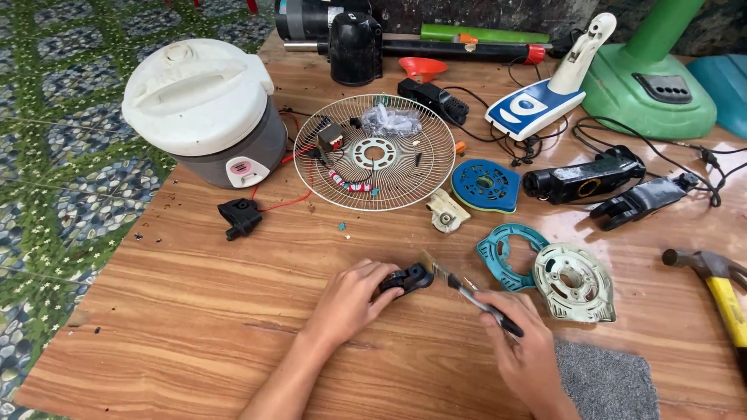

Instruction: Cleaning dust and debris from black and white plastic appliance housings using a small brush.

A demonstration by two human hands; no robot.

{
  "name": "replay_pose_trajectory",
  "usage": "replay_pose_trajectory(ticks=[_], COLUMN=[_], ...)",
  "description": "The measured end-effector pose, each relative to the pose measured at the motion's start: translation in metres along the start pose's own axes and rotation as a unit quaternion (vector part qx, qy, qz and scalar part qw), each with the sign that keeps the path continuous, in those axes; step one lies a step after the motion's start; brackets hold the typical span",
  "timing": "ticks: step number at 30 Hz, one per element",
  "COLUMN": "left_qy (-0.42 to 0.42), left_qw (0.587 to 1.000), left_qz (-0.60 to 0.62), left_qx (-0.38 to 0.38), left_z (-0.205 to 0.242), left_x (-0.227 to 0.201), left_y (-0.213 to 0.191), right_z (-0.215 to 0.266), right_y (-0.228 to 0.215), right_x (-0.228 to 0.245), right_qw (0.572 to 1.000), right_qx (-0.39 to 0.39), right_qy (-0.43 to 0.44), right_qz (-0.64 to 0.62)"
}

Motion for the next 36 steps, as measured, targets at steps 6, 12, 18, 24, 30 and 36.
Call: replay_pose_trajectory(ticks=[6, 12, 18, 24, 30, 36], left_qy=[-0.002, -0.005, -0.018, -0.021, 0.003, -0.022], left_qw=[1.0, 1.0, 0.999, 0.999, 1.0, 0.999], left_qz=[-0.001, 0.02, 0.033, 0.027, 0.029, 0.028], left_qx=[-0.01, -0.002, -0.009, -0.01, -0.012, -0.005], left_z=[0.0, 0.001, -0.001, 0.001, 0.0, 0.002], left_x=[-0.004, -0.01, -0.004, -0.006, -0.007, -0.002], left_y=[-0.002, -0.005, -0.005, -0.005, -0.004, -0.001], right_z=[-0.001, 0.004, -0.003, 0.0, -0.001, 0.002], right_y=[-0.01, -0.016, -0.026, -0.024, -0.022, -0.019], right_x=[0.017, 0.019, 0.039, 0.039, 0.037, 0.026], right_qw=[0.999, 0.997, 0.997, 0.997, 0.994, 0.997], right_qx=[-0.021, -0.062, -0.072, -0.063, -0.061, -0.055], right_qy=[-0.04, -0.025, -0.022, -0.013, -0.021, 0.0], right_qz=[-0.006, -0.023, 0.026, 0.038, 0.084, 0.053])
Point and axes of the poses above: each hand's wrist, its own z-axis away from the middle knuckle, its own y-axis out of the palm, x = y × z, the point moved 8 cm from there along -z, towards the middle knuckle, and after that the axes turned 13 degrees about z, right-handed, at the moved point
